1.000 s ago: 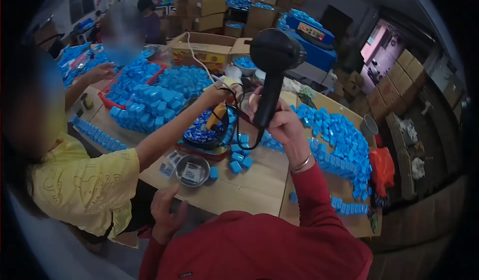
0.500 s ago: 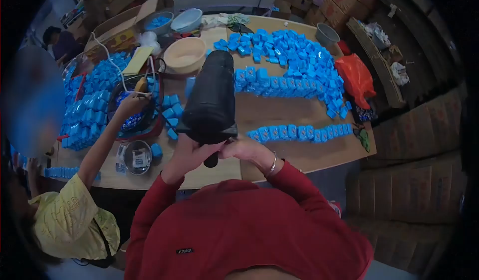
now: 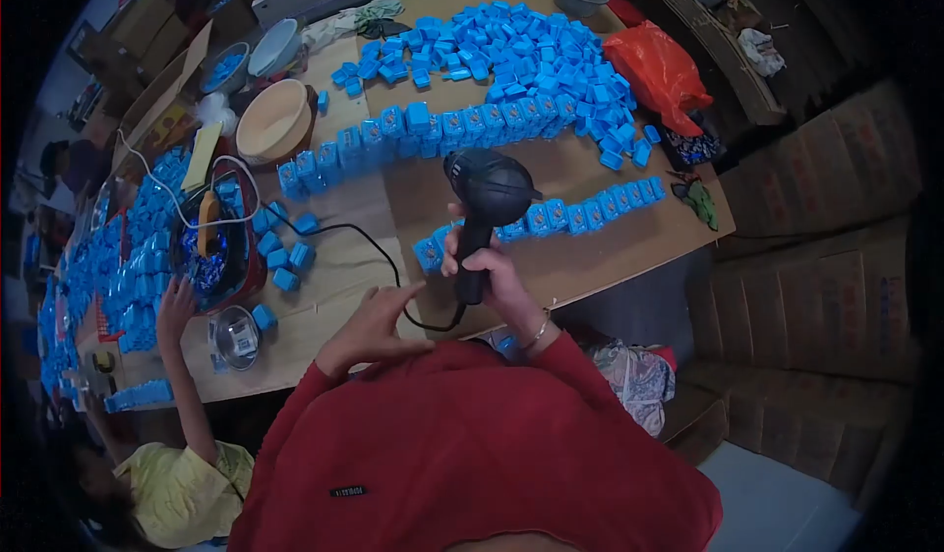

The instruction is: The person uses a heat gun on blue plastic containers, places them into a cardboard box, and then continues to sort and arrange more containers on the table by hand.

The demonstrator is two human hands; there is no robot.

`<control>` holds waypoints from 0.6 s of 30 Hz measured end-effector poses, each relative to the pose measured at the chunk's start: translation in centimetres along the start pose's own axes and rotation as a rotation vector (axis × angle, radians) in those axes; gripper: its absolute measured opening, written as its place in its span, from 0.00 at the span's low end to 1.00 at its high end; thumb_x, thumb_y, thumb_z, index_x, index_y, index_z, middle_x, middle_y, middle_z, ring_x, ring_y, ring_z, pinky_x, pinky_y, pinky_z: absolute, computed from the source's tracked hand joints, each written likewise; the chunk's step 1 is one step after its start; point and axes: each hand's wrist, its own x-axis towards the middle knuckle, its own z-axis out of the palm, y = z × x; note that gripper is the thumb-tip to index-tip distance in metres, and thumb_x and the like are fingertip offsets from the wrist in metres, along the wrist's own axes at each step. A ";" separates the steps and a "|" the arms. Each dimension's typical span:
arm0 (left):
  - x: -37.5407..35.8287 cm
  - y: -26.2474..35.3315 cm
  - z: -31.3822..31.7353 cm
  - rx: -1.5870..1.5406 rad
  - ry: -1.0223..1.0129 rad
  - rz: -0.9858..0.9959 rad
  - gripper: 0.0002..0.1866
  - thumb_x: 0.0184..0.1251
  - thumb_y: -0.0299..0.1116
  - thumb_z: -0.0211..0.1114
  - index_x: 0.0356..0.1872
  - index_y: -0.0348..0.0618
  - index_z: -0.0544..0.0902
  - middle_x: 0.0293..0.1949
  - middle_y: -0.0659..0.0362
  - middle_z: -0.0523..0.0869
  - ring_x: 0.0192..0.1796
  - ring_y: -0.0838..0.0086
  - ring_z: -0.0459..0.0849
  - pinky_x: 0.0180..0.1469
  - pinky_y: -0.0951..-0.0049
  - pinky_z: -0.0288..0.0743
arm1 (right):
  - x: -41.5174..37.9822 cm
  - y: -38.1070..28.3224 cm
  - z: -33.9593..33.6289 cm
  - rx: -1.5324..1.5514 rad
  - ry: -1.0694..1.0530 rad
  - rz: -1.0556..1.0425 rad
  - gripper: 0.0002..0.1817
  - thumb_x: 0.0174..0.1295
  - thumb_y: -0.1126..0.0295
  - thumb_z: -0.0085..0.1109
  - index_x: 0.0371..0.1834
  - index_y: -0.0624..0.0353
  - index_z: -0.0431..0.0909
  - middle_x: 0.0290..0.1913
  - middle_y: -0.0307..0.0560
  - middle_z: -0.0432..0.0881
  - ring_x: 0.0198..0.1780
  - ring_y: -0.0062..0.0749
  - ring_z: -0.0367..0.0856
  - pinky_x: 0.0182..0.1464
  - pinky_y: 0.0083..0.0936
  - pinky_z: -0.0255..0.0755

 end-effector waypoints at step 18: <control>-2.9 -10.6 6.1 0.033 -0.759 -0.048 0.36 0.64 0.61 0.55 0.60 0.38 0.74 0.53 0.44 0.80 0.55 0.56 0.80 0.58 0.64 0.70 | -11.4 9.3 5.9 -0.743 0.350 0.033 0.17 0.56 0.76 0.65 0.49 0.64 0.75 0.38 0.40 0.81 0.39 0.21 0.78 0.43 0.21 0.72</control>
